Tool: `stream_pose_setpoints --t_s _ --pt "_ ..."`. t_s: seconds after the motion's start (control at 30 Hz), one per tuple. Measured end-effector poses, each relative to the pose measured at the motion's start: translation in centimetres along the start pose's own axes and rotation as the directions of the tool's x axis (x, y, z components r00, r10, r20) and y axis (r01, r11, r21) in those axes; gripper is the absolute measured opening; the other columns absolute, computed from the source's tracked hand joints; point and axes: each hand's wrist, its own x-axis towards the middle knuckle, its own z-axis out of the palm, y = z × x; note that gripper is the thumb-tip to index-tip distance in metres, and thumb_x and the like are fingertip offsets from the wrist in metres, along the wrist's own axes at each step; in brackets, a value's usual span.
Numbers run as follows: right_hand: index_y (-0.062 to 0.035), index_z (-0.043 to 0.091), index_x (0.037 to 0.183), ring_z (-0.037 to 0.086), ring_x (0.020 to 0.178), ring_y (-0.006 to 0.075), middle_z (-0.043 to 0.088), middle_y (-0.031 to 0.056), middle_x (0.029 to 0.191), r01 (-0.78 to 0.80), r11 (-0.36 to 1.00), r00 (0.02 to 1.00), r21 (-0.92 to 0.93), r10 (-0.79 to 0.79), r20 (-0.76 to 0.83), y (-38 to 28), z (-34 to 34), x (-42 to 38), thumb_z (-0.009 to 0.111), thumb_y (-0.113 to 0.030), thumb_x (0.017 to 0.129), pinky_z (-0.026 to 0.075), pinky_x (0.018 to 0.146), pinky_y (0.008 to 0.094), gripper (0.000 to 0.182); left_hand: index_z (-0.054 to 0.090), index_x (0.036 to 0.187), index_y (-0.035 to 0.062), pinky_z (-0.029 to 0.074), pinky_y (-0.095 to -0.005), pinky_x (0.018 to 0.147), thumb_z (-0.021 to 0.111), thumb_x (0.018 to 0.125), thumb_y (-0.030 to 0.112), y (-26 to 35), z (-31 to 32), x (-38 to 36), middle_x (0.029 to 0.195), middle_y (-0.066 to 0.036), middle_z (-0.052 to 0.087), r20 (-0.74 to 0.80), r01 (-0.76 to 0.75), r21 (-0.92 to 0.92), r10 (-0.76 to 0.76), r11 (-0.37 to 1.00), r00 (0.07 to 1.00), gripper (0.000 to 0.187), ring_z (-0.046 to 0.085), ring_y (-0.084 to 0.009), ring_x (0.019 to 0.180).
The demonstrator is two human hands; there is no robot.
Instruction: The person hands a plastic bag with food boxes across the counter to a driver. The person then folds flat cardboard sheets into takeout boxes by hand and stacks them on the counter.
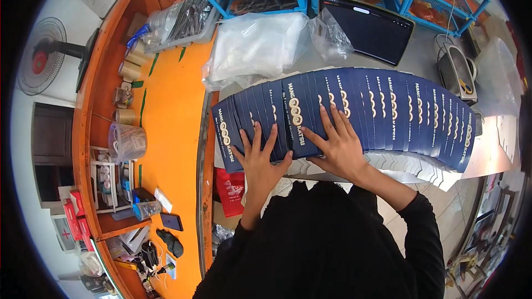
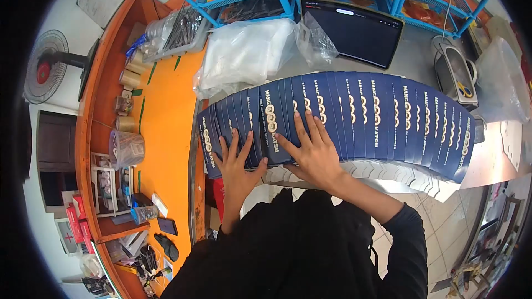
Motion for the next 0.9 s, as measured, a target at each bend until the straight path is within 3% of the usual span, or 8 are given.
stream_pose_setpoints --t_s 0.43,0.57,0.67,0.9 --pt "-0.0183 0.054 0.112 0.035 0.115 0.0428 0.037 0.0255 0.125 -0.022 0.998 0.992 0.052 0.028 -0.126 -0.2 0.9 0.5 0.073 -0.027 0.053 0.028 0.097 0.047 0.062 0.049 0.121 0.0186 0.007 -0.0678 0.091 0.051 0.08 0.026 1.2 -0.2 -0.4 0.135 -0.013 0.03 0.075 -0.001 0.001 0.001 1.0 0.997 0.041 0.02 -0.0464 0.123" --pt "-0.0188 0.054 0.112 0.036 0.115 0.042 0.037 0.0249 0.124 -0.025 0.999 0.991 0.045 0.031 -0.129 -0.2 0.7 0.4 0.073 -0.028 0.054 0.029 0.097 0.0463 0.062 0.048 0.122 0.0181 0.006 -0.0675 0.091 0.05 0.08 0.026 1.2 -0.1 -0.6 0.136 -0.013 0.029 0.061 -0.02 -0.001 0.02 1.0 0.998 0.043 0.019 -0.0457 0.124" --pt "-0.019 0.055 0.112 0.036 0.115 0.0415 0.038 0.0244 0.124 -0.028 0.998 0.991 0.048 0.034 -0.133 -0.3 0.6 0.4 0.073 -0.029 0.054 0.029 0.097 0.0459 0.061 0.045 0.124 0.0185 0.006 -0.067 0.092 0.054 0.077 0.028 1.4 -0.5 -0.8 0.137 -0.013 0.026 0.076 -0.034 -0.031 0.036 0.999 0.996 0.049 0.018 -0.0449 0.125" --pt "-0.0191 0.056 0.11 0.035 0.116 0.0414 0.038 0.024 0.125 -0.033 0.999 0.989 0.039 0.038 -0.146 -0.3 0.9 0.4 0.073 -0.03 0.054 0.029 0.097 0.0456 0.06 0.041 0.127 0.0208 0.008 -0.0666 0.091 0.064 0.065 0.033 0.9 0.9 -1.0 0.137 -0.014 0.026 -0.003 -0.071 0.087 0.071 0.994 0.997 0.067 0.019 -0.044 0.124"
